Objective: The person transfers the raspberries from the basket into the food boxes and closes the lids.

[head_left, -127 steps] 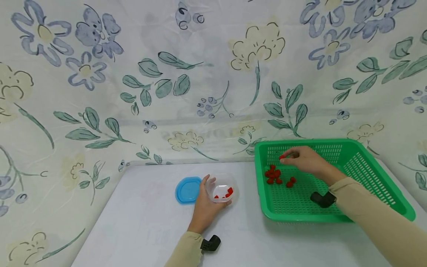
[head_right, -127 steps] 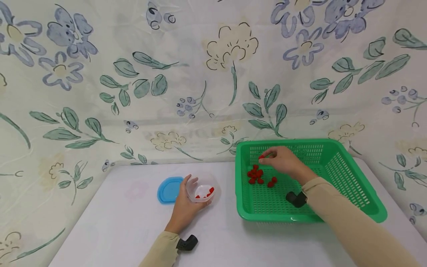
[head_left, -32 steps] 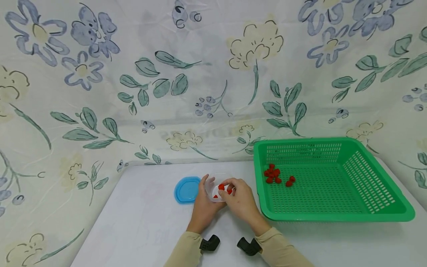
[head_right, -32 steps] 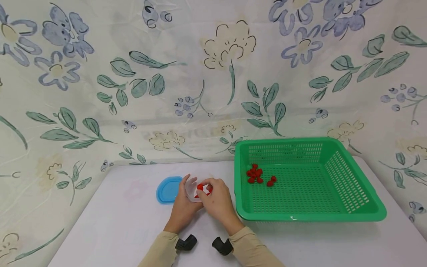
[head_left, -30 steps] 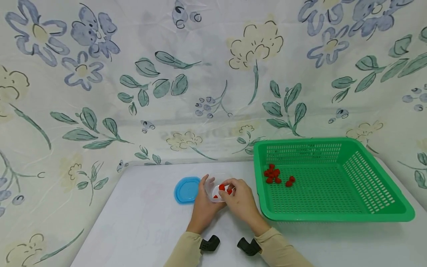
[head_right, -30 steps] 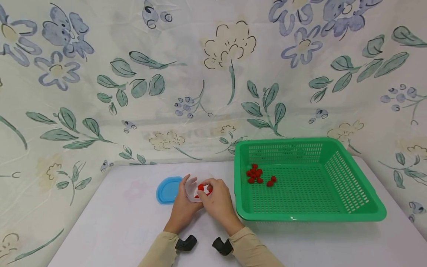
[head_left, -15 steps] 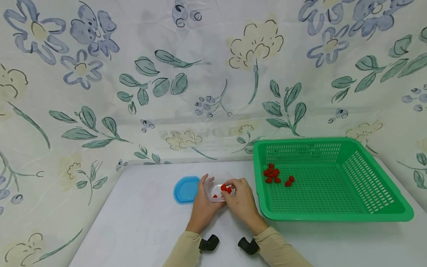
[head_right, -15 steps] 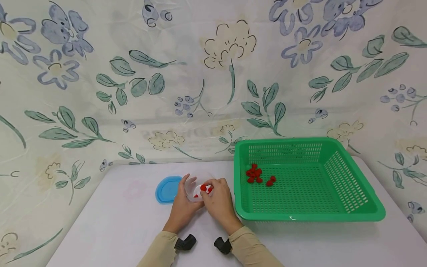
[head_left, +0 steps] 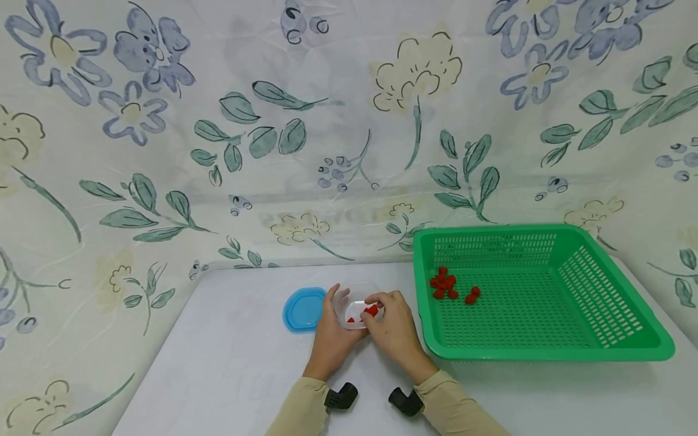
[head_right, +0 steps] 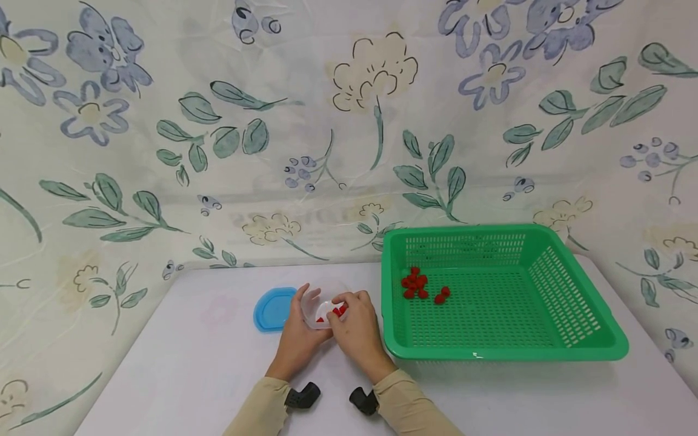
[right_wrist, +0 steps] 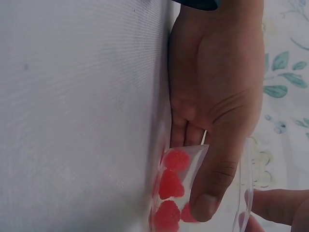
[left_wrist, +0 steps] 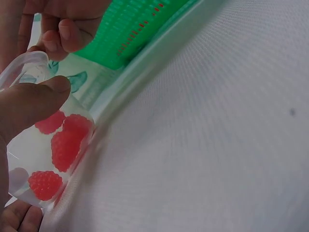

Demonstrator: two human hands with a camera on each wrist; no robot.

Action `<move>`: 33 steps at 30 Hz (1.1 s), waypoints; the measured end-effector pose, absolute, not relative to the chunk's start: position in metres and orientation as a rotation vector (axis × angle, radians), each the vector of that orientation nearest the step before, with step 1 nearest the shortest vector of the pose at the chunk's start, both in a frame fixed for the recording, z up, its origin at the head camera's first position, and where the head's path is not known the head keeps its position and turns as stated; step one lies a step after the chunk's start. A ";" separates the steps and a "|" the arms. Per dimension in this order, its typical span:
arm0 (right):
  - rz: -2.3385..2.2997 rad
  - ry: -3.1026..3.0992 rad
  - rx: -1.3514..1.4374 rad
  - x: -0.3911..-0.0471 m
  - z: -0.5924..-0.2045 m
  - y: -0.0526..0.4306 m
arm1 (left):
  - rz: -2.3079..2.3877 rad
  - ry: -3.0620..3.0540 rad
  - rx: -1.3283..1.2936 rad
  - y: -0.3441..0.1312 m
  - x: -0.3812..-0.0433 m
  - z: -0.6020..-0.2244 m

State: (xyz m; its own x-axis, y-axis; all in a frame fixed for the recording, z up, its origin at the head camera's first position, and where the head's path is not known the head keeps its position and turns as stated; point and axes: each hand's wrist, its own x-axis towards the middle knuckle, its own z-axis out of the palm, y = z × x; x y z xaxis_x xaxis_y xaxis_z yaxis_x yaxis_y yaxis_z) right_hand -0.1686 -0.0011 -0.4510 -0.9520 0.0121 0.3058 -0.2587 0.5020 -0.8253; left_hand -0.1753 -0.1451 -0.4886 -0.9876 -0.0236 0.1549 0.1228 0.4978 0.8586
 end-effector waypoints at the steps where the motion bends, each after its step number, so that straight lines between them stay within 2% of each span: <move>1: 1.430 -2.477 0.205 -0.168 -0.451 -0.001 | -1.503 -2.590 -0.088 -0.145 -0.176 -0.489; 10: 1.476 -2.511 0.232 -0.165 -0.440 0.000 | -1.527 -2.593 -0.099 -0.146 -0.177 -0.492; 20: 1.579 -2.497 0.334 -0.151 -0.400 0.010 | -1.520 -2.608 -0.095 -0.146 -0.176 -0.489; 33: 1.543 -2.532 0.298 -0.161 -0.344 0.068 | -1.559 -2.614 -0.043 -0.145 -0.177 -0.488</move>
